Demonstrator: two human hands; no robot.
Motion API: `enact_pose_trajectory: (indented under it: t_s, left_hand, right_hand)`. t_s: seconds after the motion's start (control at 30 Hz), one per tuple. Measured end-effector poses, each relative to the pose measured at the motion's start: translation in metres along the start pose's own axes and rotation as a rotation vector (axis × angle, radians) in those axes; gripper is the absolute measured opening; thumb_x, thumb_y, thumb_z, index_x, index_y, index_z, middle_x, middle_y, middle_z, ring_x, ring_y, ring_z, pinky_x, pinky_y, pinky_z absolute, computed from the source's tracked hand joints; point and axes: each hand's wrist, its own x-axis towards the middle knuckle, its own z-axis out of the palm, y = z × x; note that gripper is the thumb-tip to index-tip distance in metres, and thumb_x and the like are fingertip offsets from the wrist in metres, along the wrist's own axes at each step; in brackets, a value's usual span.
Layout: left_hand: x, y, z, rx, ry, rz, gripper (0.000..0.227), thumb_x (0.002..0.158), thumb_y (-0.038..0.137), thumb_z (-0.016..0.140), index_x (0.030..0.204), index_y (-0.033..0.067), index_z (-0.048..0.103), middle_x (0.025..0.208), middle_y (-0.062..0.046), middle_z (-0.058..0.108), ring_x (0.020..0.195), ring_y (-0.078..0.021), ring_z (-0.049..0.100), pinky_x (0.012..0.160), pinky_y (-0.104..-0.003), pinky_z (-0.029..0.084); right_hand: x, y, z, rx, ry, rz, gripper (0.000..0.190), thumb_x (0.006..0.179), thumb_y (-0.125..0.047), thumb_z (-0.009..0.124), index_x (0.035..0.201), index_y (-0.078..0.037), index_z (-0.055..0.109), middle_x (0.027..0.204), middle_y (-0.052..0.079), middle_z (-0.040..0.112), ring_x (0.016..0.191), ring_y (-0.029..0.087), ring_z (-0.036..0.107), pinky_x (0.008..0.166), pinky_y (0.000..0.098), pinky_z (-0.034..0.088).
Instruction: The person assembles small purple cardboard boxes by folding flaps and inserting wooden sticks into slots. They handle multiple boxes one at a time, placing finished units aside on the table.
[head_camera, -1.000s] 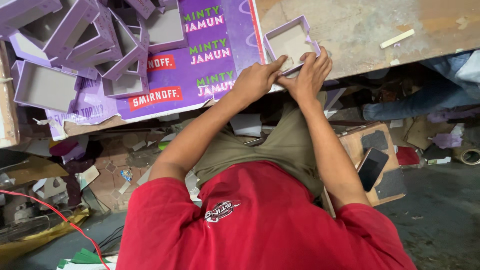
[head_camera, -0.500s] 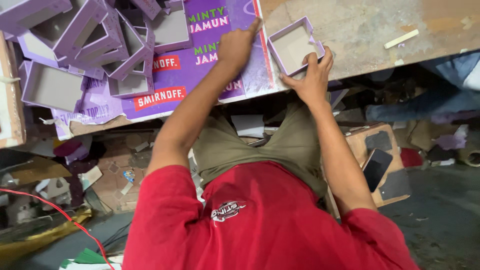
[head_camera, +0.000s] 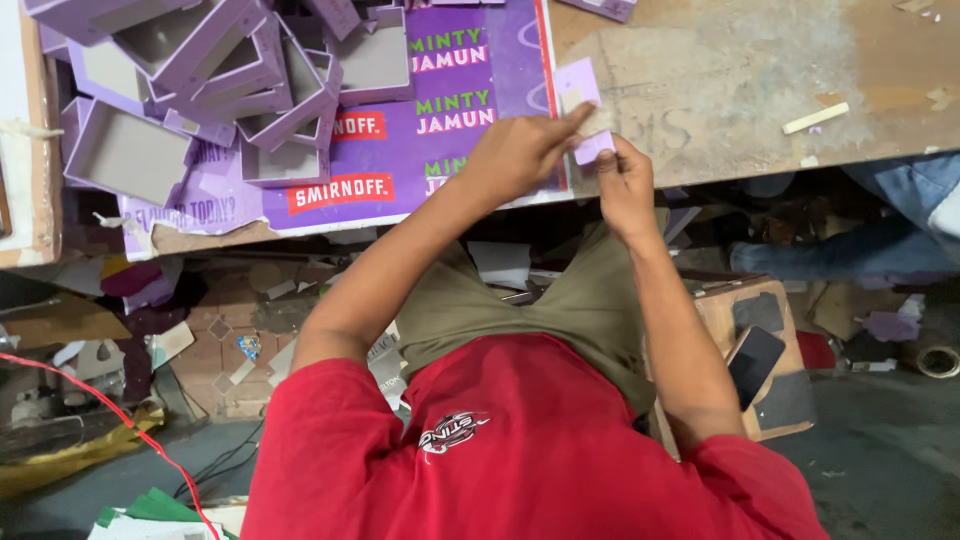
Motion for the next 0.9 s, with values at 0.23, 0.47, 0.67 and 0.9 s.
enact_pose_trajectory:
  t_s: [0.23, 0.47, 0.67, 0.9]
  left_hand:
    - [0.028, -0.005, 0.002, 0.365, -0.142, 0.004, 0.045, 0.099, 0.036, 0.061, 0.142, 0.0225, 0.06, 0.069, -0.01, 0.069, 0.058, -0.0289, 0.069, 0.047, -0.046, 0.049]
    - [0.068, -0.048, 0.0, 0.53, -0.028, -0.024, 0.043, 0.101, 0.024, 0.06, 0.144, 0.0178, 0.059, 0.074, -0.009, 0.07, 0.062, -0.0273, 0.07, 0.05, -0.043, 0.051]
    - [0.064, -0.042, 0.003, 0.423, -0.115, -0.004, 0.043, 0.103, 0.03, 0.059, 0.143, 0.0158, 0.058, 0.071, -0.012, 0.07, 0.061, -0.0311, 0.069, 0.052, -0.046, 0.05]
    - [0.04, 0.018, -0.007, 0.334, -0.235, 0.043, 0.048, 0.096, 0.031, 0.061, 0.142, 0.0164, 0.06, 0.072, -0.015, 0.069, 0.059, -0.035, 0.068, 0.051, -0.048, 0.051]
  right_hand:
    - [-0.005, 0.022, 0.012, 0.247, 0.107, 0.072, 0.055, 0.11, -0.049, 0.057, 0.119, 0.004, 0.068, 0.098, -0.002, 0.061, 0.089, 0.006, 0.047, 0.085, 0.0256, 0.04]
    - [-0.011, 0.001, 0.019, 0.26, 0.112, 0.038, 0.061, 0.106, -0.051, 0.056, 0.129, 0.004, 0.065, 0.115, 0.002, 0.071, 0.106, 0.009, 0.059, 0.1, 0.027, 0.046]
    - [-0.011, 0.007, 0.014, 0.236, 0.105, 0.054, 0.063, 0.105, -0.054, 0.056, 0.129, 0.003, 0.067, 0.109, 0.0, 0.07, 0.1, 0.009, 0.057, 0.094, 0.0275, 0.046]
    - [-0.01, 0.06, 0.005, 0.234, 0.128, 0.083, 0.059, 0.107, -0.053, 0.057, 0.12, 0.004, 0.066, 0.105, 0.002, 0.069, 0.096, 0.01, 0.058, 0.09, 0.0285, 0.048]
